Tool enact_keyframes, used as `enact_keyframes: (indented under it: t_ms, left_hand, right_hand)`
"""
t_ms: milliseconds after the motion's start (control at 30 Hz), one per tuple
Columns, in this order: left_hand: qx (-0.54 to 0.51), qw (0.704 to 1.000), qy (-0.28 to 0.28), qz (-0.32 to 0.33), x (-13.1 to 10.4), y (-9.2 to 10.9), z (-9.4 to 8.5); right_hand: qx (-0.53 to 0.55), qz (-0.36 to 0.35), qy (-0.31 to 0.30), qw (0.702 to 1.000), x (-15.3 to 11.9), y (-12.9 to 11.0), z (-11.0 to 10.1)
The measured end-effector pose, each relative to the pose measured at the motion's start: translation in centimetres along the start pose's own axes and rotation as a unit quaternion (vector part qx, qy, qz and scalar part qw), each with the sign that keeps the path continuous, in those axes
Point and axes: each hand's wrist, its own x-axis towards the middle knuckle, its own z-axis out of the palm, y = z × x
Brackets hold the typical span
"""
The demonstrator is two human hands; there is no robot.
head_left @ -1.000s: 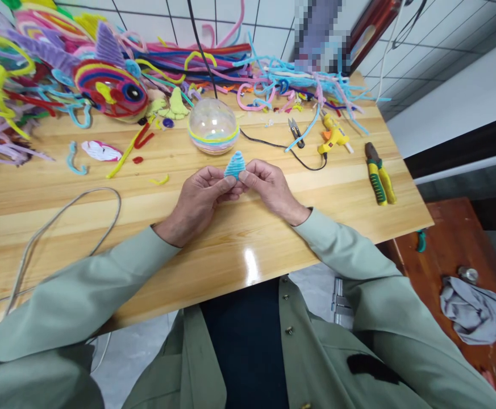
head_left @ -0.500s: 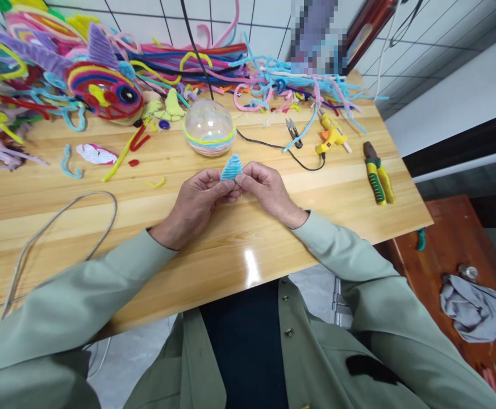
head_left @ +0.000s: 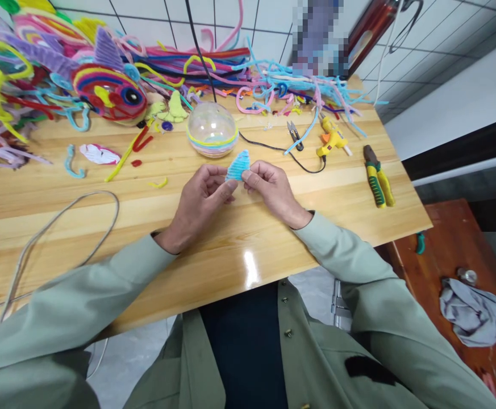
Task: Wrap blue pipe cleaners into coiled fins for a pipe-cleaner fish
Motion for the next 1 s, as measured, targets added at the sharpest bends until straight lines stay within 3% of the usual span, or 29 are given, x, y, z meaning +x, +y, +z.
enact_keyframes:
  t_ms: [133, 267, 433, 600, 833, 1000]
  left_hand:
    - [0.078, 0.997, -0.008, 0.022, 0.2, -0.2, -0.4]
    - [0.046, 0.998, -0.036, -0.010, 0.6, -0.2, -0.6]
    - [0.002, 0.998, -0.045, -0.036, 0.7, -0.2, -0.6]
    - [0.051, 0.997, -0.051, -0.024, 0.5, -0.4, -0.6]
    - [0.046, 0.999, 0.000, -0.009, 1.0, -0.8, -0.8]
    - [0.059, 0.998, 0.001, -0.026, 0.9, -0.9, -0.9]
  right_hand:
    - [-0.005, -0.005, 0.004, 1.000, -0.1, 0.0, 0.1]
    - [0.003, -0.002, -0.016, 1.000, 0.0, 0.0, 0.0]
    - [0.072, 0.050, -0.080, 0.993, 0.5, 0.1, -0.4]
    - [0.064, 0.062, -0.106, 0.990, 0.4, 0.1, -0.5]
    - [-0.031, 0.030, -0.084, 0.996, 0.1, -0.2, -0.6]
    - [-0.045, 0.023, -0.069, 0.996, -0.1, -0.3, -0.3]
